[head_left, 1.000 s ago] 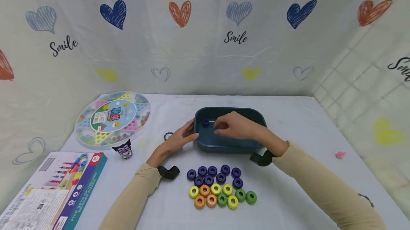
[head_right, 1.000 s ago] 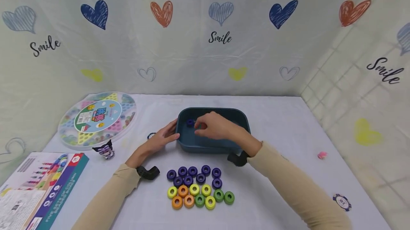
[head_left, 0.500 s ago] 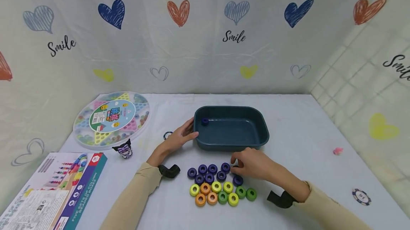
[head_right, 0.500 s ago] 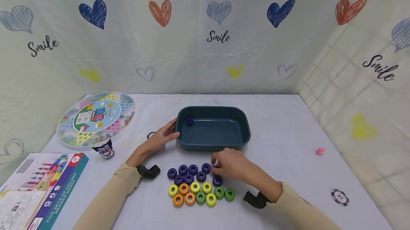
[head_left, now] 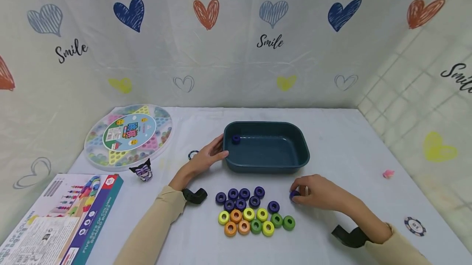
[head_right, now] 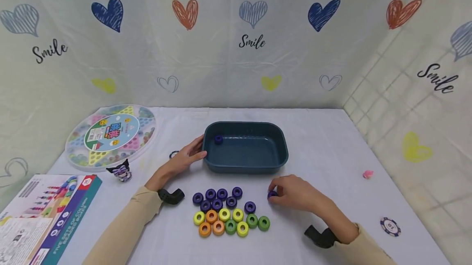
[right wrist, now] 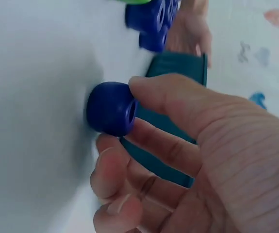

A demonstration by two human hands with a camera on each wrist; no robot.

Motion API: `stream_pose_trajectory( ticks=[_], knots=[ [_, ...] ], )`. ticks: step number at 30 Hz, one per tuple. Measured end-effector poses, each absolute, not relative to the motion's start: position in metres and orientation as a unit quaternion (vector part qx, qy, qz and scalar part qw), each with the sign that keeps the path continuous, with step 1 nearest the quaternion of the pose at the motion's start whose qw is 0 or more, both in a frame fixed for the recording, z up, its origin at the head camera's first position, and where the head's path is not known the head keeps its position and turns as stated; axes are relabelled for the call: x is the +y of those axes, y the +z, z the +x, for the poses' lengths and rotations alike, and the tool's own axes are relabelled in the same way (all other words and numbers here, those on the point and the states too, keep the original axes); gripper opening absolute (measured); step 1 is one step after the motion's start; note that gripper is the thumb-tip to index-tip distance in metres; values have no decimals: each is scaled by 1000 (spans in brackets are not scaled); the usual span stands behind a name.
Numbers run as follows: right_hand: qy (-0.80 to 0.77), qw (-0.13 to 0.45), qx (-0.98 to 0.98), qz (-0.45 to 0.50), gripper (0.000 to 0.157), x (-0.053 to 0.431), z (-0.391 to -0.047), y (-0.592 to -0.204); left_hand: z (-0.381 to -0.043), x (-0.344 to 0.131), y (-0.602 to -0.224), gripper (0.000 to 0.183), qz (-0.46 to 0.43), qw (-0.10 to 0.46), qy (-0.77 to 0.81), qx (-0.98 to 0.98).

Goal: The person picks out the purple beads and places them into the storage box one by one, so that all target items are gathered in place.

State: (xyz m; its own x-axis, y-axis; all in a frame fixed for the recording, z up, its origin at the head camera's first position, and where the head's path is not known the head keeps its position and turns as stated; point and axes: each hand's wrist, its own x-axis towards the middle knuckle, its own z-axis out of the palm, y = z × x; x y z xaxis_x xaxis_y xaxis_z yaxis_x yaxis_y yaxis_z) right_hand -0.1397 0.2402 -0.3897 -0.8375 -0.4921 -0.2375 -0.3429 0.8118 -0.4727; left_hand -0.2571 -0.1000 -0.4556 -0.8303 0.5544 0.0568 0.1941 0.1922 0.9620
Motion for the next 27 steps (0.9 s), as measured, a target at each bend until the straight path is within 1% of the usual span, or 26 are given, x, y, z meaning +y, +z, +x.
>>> stream_pose_trajectory(
  ticks=[4,10,13,15,18,22,24,27],
  knots=[
    [-246,182,923,-232,26,261,-136,-393,-258,-100,-453,69,251,159,587,753],
    [-313,190,899,-240,32,279,-137,-401,-248,-99,-431,70,259,179,585,748],
    [-329,209,895,-215,35,281,-140,-394,-246,-98,-429,71,262,180,589,743],
    [-330,211,897,-205,36,280,-144,-384,-248,-97,-432,72,260,179,594,740],
    [-313,193,905,-214,38,272,-155,-366,-252,-98,-442,72,256,170,597,741],
    [-291,163,912,-238,40,258,-179,-347,-257,-99,-453,71,255,156,592,749],
    [-287,159,912,-245,40,248,-193,-342,-258,-99,-455,70,252,153,594,749],
    [-287,171,909,-249,41,231,-216,-338,-258,-100,-456,70,246,154,593,751]
  ],
)
